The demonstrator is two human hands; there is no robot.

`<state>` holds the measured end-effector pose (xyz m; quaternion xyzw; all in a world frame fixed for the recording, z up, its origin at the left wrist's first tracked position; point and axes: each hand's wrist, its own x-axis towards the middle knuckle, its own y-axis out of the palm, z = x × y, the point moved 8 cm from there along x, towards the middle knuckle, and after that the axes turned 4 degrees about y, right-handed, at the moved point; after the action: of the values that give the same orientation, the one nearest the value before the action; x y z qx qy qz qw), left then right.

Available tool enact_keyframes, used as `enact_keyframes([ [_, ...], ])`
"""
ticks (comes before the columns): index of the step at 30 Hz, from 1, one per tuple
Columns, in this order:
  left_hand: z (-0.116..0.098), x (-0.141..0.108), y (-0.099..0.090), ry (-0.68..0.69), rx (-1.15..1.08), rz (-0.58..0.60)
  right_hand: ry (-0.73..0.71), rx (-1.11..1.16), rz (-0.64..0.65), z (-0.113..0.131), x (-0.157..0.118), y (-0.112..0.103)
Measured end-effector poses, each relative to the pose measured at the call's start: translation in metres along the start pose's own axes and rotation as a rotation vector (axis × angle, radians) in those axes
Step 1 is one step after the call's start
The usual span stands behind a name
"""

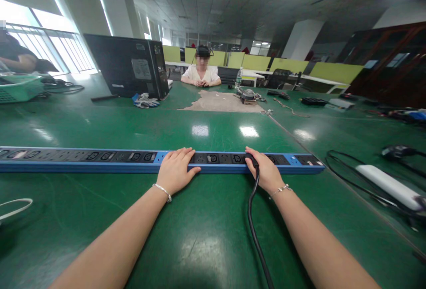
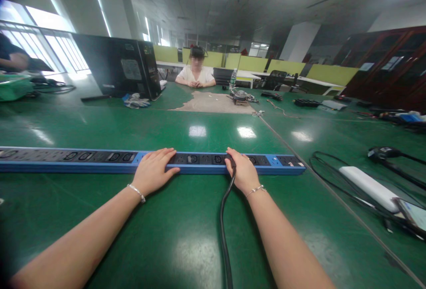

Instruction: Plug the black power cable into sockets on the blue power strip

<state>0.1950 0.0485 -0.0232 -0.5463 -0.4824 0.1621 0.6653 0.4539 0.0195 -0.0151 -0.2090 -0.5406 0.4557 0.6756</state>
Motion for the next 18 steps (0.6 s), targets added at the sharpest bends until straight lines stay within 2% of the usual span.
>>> enact_keyframes([
  [10,-0.0004,-0.0003,-0.0013,0.007,0.014,-0.001,0.056,-0.037,-0.055,0.0046,-0.0037,0.0007],
  [18,-0.0012,0.0003,-0.0012,0.013,0.04,0.001,0.233,-0.075,-0.179,-0.0043,-0.0103,0.0038],
])
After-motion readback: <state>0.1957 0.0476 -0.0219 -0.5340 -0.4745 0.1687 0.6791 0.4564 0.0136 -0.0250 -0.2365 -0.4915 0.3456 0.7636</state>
